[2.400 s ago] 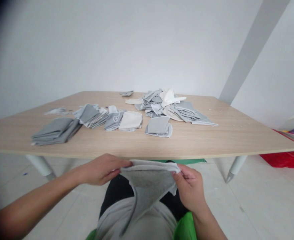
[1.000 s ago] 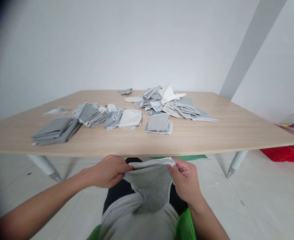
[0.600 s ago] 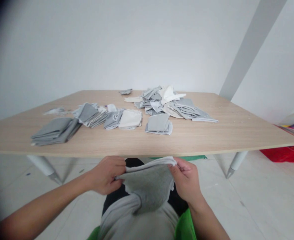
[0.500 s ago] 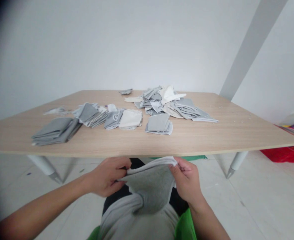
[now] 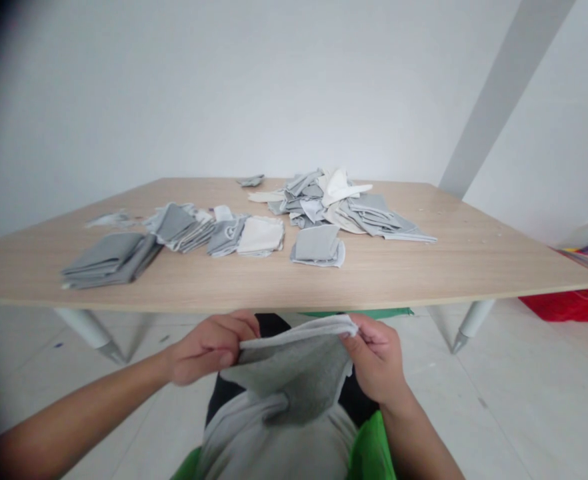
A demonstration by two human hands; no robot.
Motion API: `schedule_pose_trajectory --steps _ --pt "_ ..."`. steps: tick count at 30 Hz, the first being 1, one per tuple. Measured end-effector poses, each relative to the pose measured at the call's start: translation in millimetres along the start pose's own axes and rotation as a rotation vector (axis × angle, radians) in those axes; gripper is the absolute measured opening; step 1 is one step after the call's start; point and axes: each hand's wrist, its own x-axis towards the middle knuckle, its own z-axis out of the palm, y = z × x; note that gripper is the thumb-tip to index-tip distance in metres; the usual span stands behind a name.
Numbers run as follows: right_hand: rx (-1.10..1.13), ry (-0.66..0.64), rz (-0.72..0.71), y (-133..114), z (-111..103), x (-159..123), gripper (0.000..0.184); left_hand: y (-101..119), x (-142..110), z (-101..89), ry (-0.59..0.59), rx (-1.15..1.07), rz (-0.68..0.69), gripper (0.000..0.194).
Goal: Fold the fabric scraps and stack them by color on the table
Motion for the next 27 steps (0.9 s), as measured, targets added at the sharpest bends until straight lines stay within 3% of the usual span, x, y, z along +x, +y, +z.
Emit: schedule_pose_trajectory --steps 10,13,14,17,20,23,27 --pt "-0.123 -0.137 -0.13 -5 -2 7 0.026 -8 -7 -13.0 0.106 0.435 -0.256 0.02" --pt "-0.138 -0.133 -0.159 -6 -3 14 0.026 -2 -2 -21.5 0.175 0.481 -0.362 0.006" --pt "-0.137 -0.136 -0.164 -8 -3 18 0.026 1 1 -24.8 0.19 0.481 -0.397 0.016" --pt "-0.147 -0.163 -0.183 -13 -3 29 0.024 10 14 -35.3 0.134 0.496 -0.48 0.04" --pt "-0.185 -0.194 -0.203 -19 -1 42 0.022 17 27 -44.2 0.031 0.509 -0.548 0.023" --pt "-0.218 -0.228 -0.227 -24 2 53 0.02 20 37 -48.8 0.005 0.492 -0.585 0.005" --pt "-0.269 -0.244 -0.251 -28 3 60 0.019 18 40 -51.1 0.067 0.435 -0.589 0.01"
